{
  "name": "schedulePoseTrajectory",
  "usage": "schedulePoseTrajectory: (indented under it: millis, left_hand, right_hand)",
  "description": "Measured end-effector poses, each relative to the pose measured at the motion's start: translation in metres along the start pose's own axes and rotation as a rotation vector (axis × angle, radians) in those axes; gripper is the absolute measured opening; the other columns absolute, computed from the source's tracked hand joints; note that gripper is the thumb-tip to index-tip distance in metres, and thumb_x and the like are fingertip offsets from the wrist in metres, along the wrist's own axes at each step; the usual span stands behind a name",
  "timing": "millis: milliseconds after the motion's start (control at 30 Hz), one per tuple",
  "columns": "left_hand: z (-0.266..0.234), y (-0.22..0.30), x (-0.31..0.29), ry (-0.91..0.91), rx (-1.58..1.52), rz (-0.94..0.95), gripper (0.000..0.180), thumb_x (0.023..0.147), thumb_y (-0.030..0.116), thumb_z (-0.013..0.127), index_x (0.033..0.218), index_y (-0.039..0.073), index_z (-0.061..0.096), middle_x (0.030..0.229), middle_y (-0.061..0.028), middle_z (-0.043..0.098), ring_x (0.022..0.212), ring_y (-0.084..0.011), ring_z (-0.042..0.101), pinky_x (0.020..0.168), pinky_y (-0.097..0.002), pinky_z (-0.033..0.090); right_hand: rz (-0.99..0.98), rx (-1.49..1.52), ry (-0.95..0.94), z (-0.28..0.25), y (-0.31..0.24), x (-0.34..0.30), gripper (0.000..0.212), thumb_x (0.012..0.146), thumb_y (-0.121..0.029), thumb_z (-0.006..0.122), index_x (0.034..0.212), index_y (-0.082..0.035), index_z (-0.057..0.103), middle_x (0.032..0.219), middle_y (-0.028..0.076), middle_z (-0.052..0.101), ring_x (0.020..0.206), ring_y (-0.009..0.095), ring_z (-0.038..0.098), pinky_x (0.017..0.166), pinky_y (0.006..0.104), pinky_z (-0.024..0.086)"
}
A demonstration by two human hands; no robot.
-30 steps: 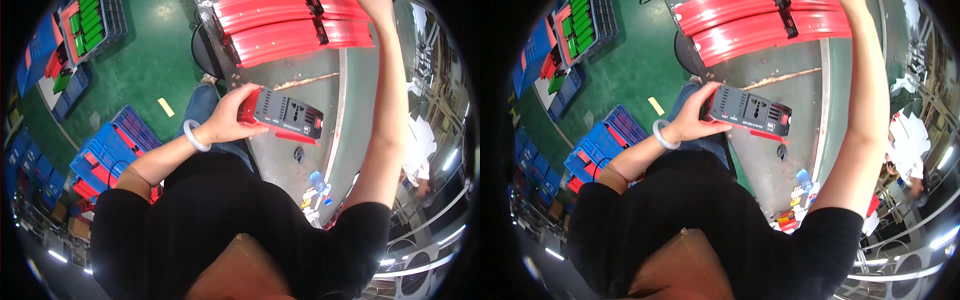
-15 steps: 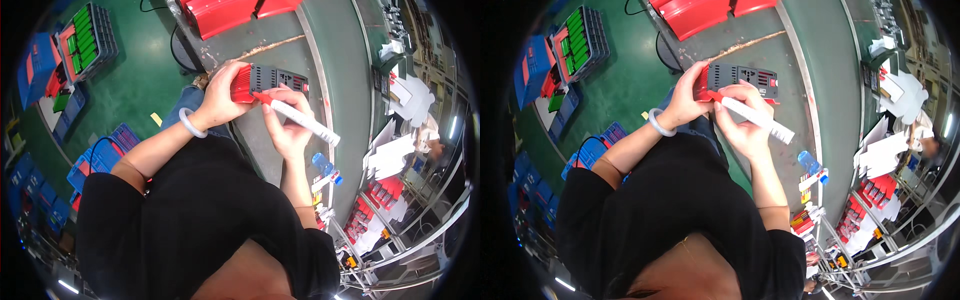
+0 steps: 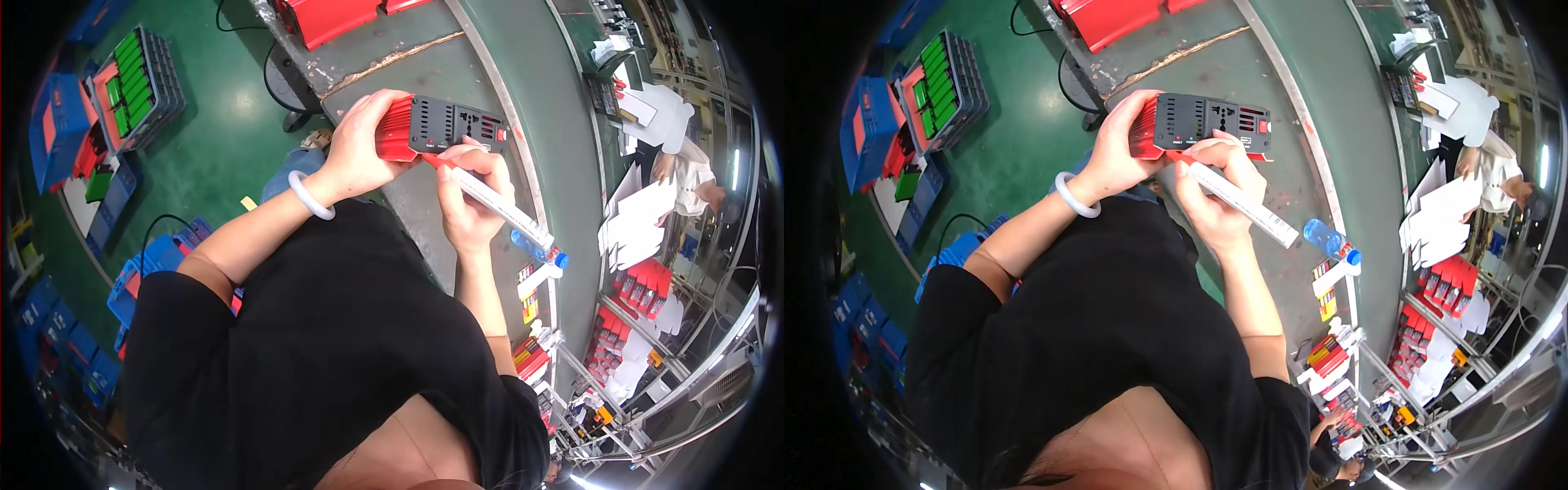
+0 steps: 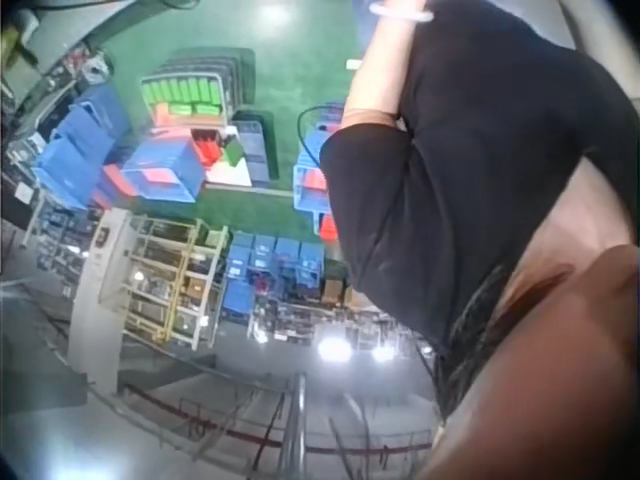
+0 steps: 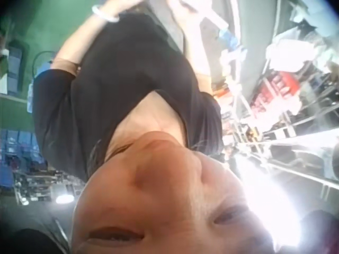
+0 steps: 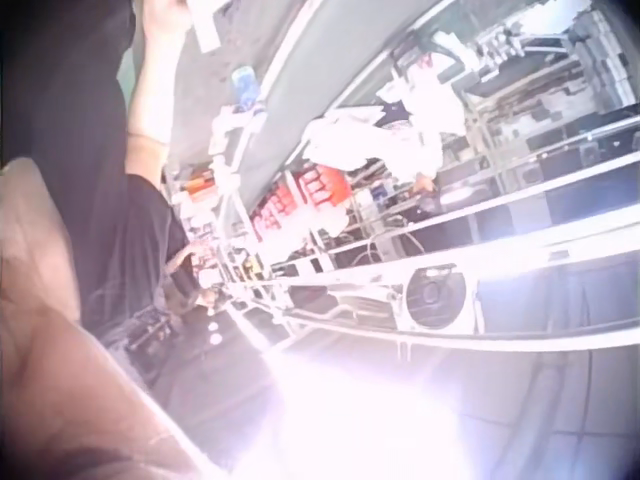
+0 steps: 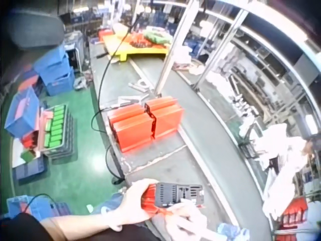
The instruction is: Applying stickers and cleaning the exterior cases of red power inverters on an assembly line.
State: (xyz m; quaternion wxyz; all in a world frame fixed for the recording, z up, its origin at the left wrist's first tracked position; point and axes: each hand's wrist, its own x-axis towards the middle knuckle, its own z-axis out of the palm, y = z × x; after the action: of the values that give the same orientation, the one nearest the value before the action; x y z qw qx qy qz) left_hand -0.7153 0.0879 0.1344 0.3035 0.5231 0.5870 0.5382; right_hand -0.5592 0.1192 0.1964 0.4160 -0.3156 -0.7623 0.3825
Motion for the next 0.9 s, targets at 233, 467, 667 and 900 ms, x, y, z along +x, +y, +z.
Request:
schedulePoseTrajectory:
  millis: [233, 467, 667, 900]
  left_hand:
    - [-0.0007, 0.0035, 0.0015, -0.018, 0.040, 0.055, 0.062, 0.056, 0.013, 0.082, 0.111, 0.008, 0.054, 0.104, -0.0091, 0.061, 0.101, -0.0307, 0.057, 0.086, -0.0392, 0.047]
    - [0.0019, 0.0040, 0.0054, -0.003, 0.018, 0.062, 0.061, 0.057, 0.013, 0.081, 0.111, 0.009, 0.054, 0.105, -0.0094, 0.060, 0.103, -0.0305, 0.057, 0.087, -0.0390, 0.047]
    - [0.0015, 0.0043, 0.0053, -0.023, 0.027, 0.078, 0.062, 0.055, 0.006, 0.079, 0.112, 0.004, 0.054, 0.104, -0.0110, 0.060, 0.099, -0.0294, 0.059, 0.086, -0.0364, 0.047]
    - [0.0010, 0.0050, 0.0049, -0.029, 0.026, 0.072, 0.062, 0.055, 0.005, 0.078, 0.112, 0.005, 0.054, 0.104, -0.0112, 0.060, 0.099, -0.0298, 0.059, 0.086, -0.0367, 0.047]
  right_hand:
    - [-0.019, -0.031, 0.041, 0.0022, 0.0003, -0.0026, 0.017, 0.073, -0.003, 0.071, 0.079, -0.004, 0.055, 0.072, 0.006, 0.065, 0.073, 0.018, 0.065, 0.092, 0.0410, 0.044]
    - [0.003, -0.024, 0.072, 0.0011, 0.0000, -0.0015, 0.018, 0.073, -0.004, 0.071, 0.080, -0.004, 0.055, 0.070, 0.006, 0.064, 0.072, 0.018, 0.065, 0.092, 0.0409, 0.043]
    - [0.008, -0.039, 0.079, 0.0016, 0.0014, -0.0043, 0.018, 0.074, -0.005, 0.071, 0.081, -0.004, 0.054, 0.070, 0.006, 0.064, 0.071, 0.018, 0.065, 0.093, 0.0411, 0.043]
    - [0.004, -0.038, 0.095, 0.0017, 0.0017, -0.0052, 0.018, 0.074, -0.004, 0.071, 0.080, -0.004, 0.054, 0.069, 0.006, 0.064, 0.071, 0.019, 0.065, 0.092, 0.0411, 0.043]
